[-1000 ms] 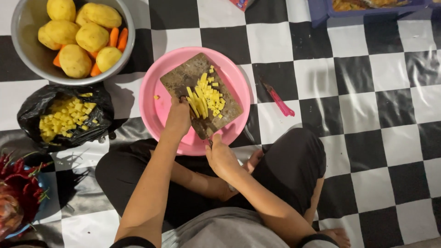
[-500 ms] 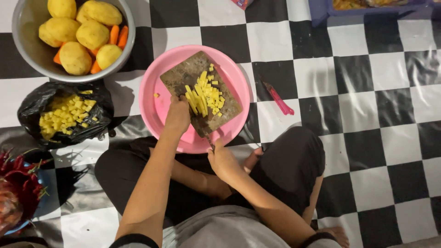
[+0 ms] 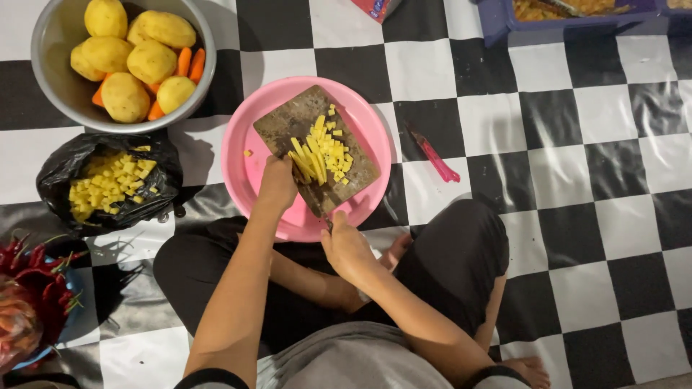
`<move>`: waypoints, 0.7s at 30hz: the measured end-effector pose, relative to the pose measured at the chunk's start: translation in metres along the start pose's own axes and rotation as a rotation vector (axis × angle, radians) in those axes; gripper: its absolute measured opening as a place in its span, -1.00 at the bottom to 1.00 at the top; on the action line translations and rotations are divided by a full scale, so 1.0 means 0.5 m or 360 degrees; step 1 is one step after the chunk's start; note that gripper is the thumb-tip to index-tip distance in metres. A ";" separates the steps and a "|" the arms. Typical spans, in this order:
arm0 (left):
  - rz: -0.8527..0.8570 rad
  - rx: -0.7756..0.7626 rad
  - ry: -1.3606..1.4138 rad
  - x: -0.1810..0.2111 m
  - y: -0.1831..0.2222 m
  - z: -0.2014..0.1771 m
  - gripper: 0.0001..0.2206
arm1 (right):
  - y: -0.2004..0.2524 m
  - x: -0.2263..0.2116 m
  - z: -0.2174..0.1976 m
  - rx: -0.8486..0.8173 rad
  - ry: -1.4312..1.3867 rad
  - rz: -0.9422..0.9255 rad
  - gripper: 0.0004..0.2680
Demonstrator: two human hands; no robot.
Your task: Dicing peeled potatoes into small cubes using a knife on a cutting board.
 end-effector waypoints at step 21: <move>0.0005 0.0035 -0.0054 0.031 0.015 -0.027 -0.57 | -0.014 0.059 0.067 -0.0105 0.0022 0.0138 -0.73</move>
Point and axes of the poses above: each hand's wrist, its own y-axis away from the middle knuckle, its own z-axis out of the palm, x = y × z, the point moved 8 cm from there along -y, towards the middle knuckle, and after that the axes turned 10 degrees about x, right-handed, at the moved point
